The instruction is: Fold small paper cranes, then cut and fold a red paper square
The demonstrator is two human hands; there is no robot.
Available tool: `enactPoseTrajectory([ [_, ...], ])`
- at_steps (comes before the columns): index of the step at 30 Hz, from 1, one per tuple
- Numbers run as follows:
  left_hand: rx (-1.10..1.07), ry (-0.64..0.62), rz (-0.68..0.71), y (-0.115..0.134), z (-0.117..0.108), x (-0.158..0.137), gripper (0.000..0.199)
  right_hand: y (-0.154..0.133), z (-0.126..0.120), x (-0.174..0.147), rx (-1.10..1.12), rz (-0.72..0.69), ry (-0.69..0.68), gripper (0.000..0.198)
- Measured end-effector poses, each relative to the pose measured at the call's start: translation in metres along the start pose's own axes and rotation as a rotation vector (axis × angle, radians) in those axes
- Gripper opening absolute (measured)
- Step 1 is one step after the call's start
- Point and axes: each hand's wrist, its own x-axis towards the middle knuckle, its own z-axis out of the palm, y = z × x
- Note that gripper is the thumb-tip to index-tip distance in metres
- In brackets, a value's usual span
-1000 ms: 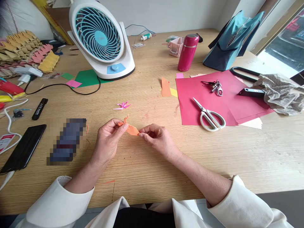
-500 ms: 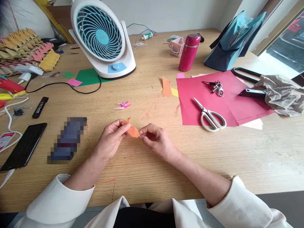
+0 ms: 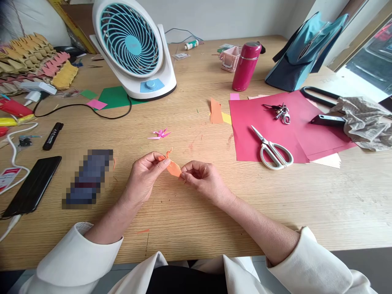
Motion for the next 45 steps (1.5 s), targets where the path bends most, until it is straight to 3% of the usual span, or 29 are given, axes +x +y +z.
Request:
enactPoseTrajectory([
  [11, 0.087, -0.017, 0.034, -0.0026, -0.0022, -0.0006, 0.017, -0.0034, -0.0010, 0.0011, 0.091, 0.039, -0.020, 0.031],
  [45, 0.019, 0.047, -0.026, 0.0014, 0.0065, -0.0035, 0.016, 0.0023, 0.0033, 0.0016, 0.086, -0.067, 0.017, 0.035],
])
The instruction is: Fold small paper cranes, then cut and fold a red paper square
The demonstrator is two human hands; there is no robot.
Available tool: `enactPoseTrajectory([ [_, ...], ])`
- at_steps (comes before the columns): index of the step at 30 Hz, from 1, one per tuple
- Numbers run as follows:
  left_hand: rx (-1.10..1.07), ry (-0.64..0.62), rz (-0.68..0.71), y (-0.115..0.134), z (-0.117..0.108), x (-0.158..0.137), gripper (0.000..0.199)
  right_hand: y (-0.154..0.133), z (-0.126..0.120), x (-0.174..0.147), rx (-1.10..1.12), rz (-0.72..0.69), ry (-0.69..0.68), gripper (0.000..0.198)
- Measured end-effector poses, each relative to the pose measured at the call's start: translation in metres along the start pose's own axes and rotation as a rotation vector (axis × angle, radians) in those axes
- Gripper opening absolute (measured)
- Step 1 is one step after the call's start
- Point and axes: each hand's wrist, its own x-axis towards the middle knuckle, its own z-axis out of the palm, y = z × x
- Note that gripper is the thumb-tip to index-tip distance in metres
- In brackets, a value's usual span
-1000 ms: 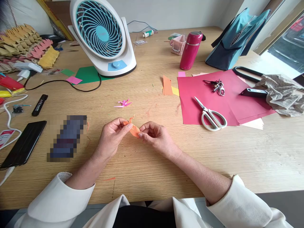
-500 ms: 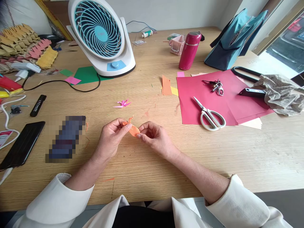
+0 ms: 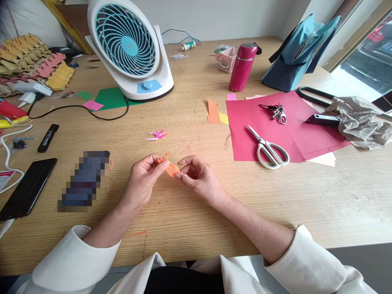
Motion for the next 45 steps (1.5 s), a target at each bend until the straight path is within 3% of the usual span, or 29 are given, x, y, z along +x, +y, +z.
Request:
enactPoseTrajectory([
  [16, -0.115, -0.004, -0.070, 0.002, 0.004, -0.002, 0.019, -0.006, 0.003, -0.005, -0.054, -0.092, 0.056, 0.037],
  [19, -0.143, 0.004, -0.062, 0.002, 0.002, -0.001, 0.020, -0.011, 0.001, -0.005, -0.016, -0.032, 0.048, 0.038],
  [25, -0.132, 0.028, -0.018, 0.004, 0.003, -0.001, 0.020, -0.008, 0.000, -0.003, -0.178, 0.116, -0.013, 0.040],
  [34, -0.181, -0.041, -0.118, 0.004, 0.002, -0.001, 0.023, -0.006, 0.000, -0.005, -0.224, -0.060, -0.017, 0.036],
  [41, -0.188, -0.035, -0.144, 0.003, -0.006, 0.004, 0.025, -0.014, -0.004, -0.004, -0.275, 0.084, -0.007, 0.042],
  [45, -0.171, -0.048, -0.130, 0.004, -0.005, 0.004, 0.023, -0.014, -0.003, -0.005, -0.288, 0.060, -0.043, 0.040],
])
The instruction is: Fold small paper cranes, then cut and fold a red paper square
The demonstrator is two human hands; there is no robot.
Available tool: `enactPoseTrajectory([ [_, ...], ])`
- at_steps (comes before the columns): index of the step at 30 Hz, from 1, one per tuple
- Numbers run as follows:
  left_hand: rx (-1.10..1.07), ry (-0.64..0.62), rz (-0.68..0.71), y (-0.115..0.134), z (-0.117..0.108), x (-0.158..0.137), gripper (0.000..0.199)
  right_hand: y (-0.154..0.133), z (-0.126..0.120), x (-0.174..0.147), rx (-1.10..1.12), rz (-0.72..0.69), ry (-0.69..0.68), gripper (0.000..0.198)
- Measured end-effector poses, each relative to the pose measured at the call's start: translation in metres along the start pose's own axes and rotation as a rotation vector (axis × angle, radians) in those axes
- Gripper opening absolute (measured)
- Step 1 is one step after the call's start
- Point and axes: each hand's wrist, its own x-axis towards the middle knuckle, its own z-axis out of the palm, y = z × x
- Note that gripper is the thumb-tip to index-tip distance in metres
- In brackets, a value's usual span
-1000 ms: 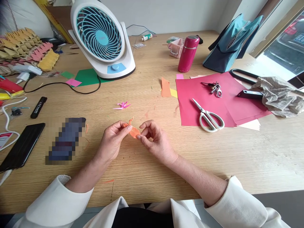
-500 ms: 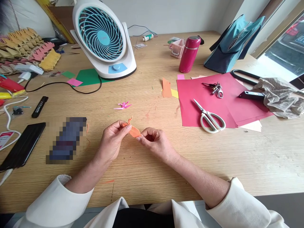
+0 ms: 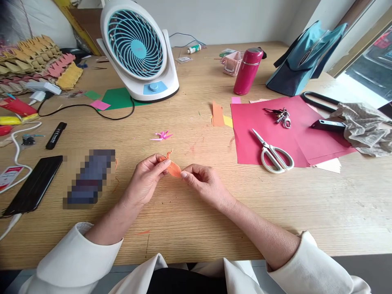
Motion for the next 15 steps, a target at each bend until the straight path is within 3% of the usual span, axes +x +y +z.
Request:
enactPoseTrajectory([
  [5, 0.009, -0.035, -0.012, -0.0001, 0.0032, -0.0014, 0.026, 0.0059, 0.0035, -0.0003, 0.079, -0.066, 0.011, 0.034],
  [11, -0.021, -0.098, -0.116, 0.0021, -0.0014, -0.0003, 0.028, 0.0017, -0.0013, -0.0024, -0.028, -0.120, -0.020, 0.031],
  [15, -0.022, -0.151, -0.141, 0.0025, -0.0049, 0.0004, 0.029, -0.0011, -0.0046, -0.0006, 0.009, -0.137, 0.043, 0.026],
])
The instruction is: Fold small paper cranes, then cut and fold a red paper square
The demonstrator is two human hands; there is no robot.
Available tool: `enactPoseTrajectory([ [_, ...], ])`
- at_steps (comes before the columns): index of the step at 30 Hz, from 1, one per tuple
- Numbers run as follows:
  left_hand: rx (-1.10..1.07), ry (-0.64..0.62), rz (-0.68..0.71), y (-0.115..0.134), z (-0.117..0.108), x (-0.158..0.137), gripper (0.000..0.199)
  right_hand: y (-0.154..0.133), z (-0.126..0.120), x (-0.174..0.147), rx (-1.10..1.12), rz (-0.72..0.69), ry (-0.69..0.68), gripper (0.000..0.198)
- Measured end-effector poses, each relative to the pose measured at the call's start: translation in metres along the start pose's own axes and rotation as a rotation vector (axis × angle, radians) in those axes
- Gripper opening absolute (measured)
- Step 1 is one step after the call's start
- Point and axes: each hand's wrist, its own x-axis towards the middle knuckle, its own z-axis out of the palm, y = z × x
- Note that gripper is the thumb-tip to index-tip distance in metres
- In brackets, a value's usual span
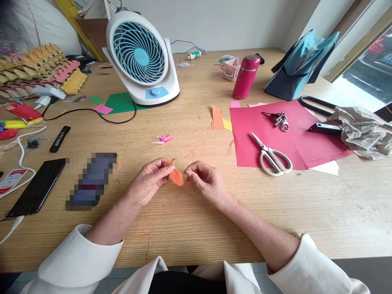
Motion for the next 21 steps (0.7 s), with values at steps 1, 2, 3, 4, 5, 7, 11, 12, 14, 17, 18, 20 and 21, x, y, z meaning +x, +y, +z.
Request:
enactPoseTrajectory([
  [1, 0.000, -0.015, -0.010, 0.000, 0.000, 0.000, 0.029, 0.001, 0.000, 0.001, 0.035, -0.015, 0.012, 0.022],
  [2, -0.003, -0.030, -0.021, 0.000, -0.001, 0.000, 0.030, 0.003, 0.000, 0.001, 0.067, -0.036, 0.017, 0.019],
  [3, -0.009, -0.045, -0.031, -0.001, -0.001, -0.001, 0.030, 0.005, 0.000, 0.001, 0.087, -0.064, 0.014, 0.016],
  [4, -0.019, -0.059, -0.043, -0.001, -0.001, -0.001, 0.031, 0.007, 0.001, 0.001, 0.089, -0.099, 0.010, 0.014],
  [5, -0.032, -0.075, -0.056, -0.001, 0.000, -0.001, 0.032, 0.008, 0.001, 0.001, 0.074, -0.137, 0.007, 0.012],
  [7, -0.047, -0.097, -0.064, -0.001, 0.001, -0.002, 0.033, 0.009, 0.001, 0.000, 0.018, -0.193, -0.006, 0.010],
  [11, 0.071, -0.065, 0.103, -0.004, 0.007, -0.003, 0.027, 0.003, 0.002, -0.001, -0.030, -0.157, 0.004, 0.012],
  [12, 0.119, -0.044, 0.160, -0.005, 0.009, -0.004, 0.025, 0.003, 0.002, -0.002, -0.025, -0.137, 0.014, 0.012],
  [14, 0.193, -0.001, 0.244, -0.006, 0.012, -0.005, 0.022, 0.002, 0.004, -0.002, -0.007, -0.101, 0.031, 0.014],
  [17, 0.212, 0.033, 0.302, -0.007, 0.014, -0.007, 0.022, 0.005, 0.007, -0.002, 0.073, -0.048, 0.040, 0.019],
  [18, 0.216, 0.035, 0.316, -0.007, 0.014, -0.007, 0.022, 0.006, 0.008, -0.001, 0.104, -0.034, 0.045, 0.020],
  [20, 0.255, 0.038, 0.348, -0.008, 0.014, -0.009, 0.021, 0.006, 0.009, -0.001, 0.159, -0.023, 0.050, 0.022],
  [21, 0.291, 0.041, 0.365, -0.008, 0.013, -0.009, 0.021, 0.006, 0.009, -0.001, 0.183, -0.019, 0.053, 0.023],
])
